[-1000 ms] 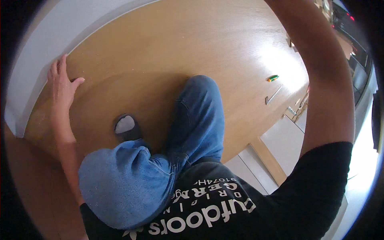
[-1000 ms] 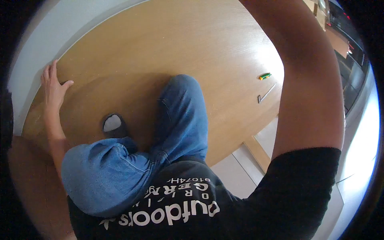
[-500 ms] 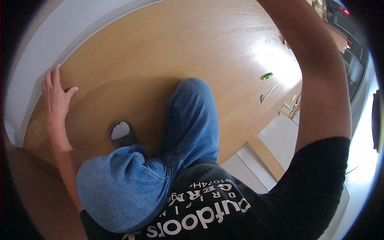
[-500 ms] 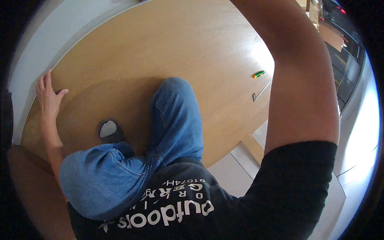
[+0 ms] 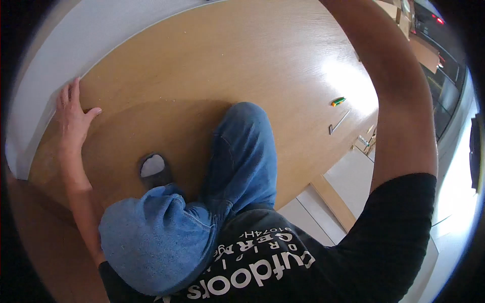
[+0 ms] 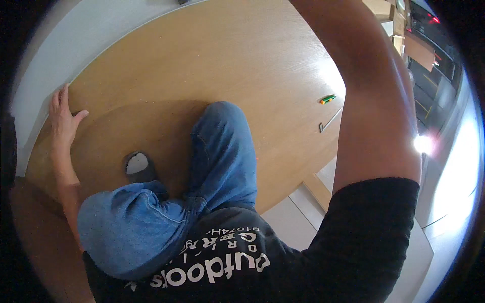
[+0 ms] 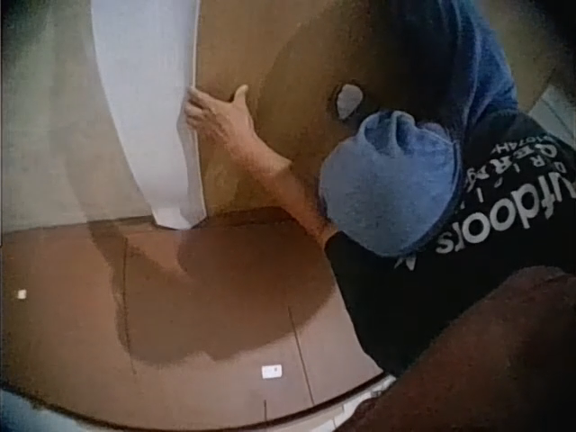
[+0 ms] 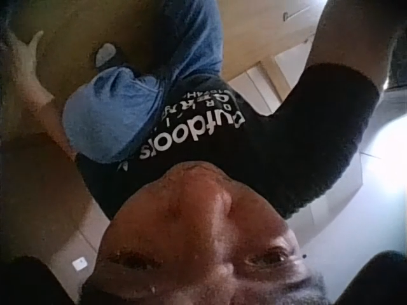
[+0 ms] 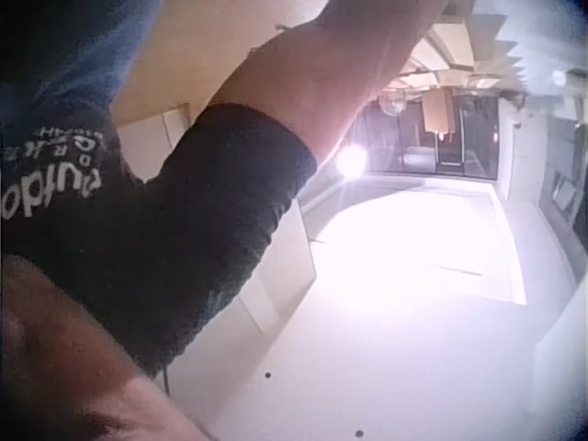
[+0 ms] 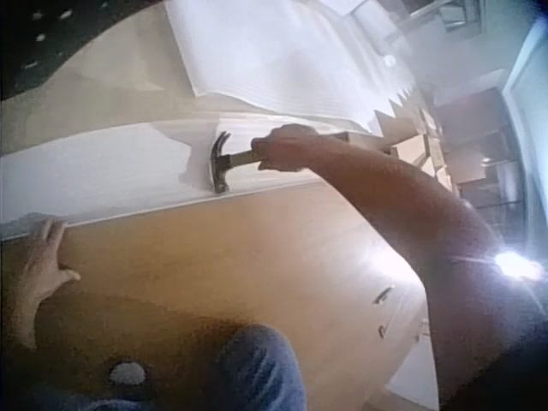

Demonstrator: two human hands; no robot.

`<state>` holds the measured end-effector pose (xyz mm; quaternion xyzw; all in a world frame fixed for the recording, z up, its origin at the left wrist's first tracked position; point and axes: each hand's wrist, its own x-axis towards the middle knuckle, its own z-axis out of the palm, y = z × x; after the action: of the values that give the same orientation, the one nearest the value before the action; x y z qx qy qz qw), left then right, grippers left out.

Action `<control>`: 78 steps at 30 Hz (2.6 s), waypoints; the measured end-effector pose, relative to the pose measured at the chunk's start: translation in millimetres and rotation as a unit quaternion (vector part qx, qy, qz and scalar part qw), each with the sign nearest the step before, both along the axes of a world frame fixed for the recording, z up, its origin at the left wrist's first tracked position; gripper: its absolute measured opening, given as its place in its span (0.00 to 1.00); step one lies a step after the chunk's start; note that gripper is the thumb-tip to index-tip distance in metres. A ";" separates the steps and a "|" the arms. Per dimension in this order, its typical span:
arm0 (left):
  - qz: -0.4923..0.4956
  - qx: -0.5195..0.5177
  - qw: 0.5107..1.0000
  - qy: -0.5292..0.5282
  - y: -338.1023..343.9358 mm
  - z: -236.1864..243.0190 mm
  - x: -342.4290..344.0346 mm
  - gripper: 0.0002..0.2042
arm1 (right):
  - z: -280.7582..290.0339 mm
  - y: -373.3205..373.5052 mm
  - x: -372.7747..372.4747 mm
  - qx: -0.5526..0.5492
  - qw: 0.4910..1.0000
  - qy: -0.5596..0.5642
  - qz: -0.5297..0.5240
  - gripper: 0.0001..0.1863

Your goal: The person aligns laminate planks on a white foam underlayment, taps them together using a hammer, and trims the edge of a plank with a utility knife.

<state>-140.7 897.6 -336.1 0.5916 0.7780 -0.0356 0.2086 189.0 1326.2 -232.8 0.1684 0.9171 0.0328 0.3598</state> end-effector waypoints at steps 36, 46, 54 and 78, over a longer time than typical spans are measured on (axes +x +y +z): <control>0.291 0.257 0.918 0.081 -164.1 -31.0 -169.1 0.08 | -128.8 -371.2 -319.3 -0.197 0.907 0.372 0.030 0.17; 0.270 0.243 0.925 0.115 -166.5 -40.9 -170.3 0.07 | -121.7 -398.2 -330.1 -0.133 0.922 0.362 -0.017 0.14; 0.268 0.211 0.938 0.062 -161.2 -31.7 -169.8 0.08 | -115.9 -392.7 -322.8 -0.127 0.934 0.333 -0.010 0.14; 0.165 0.193 0.965 0.067 -98.2 -56.1 -116.2 0.26 | -147.3 -305.0 -222.0 -0.123 0.892 0.421 -0.107 0.38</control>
<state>-256.8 799.4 -392.1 0.4804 0.8691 0.1108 0.0407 -33.0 1021.3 -380.1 0.2178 0.9558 -0.1931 -0.0407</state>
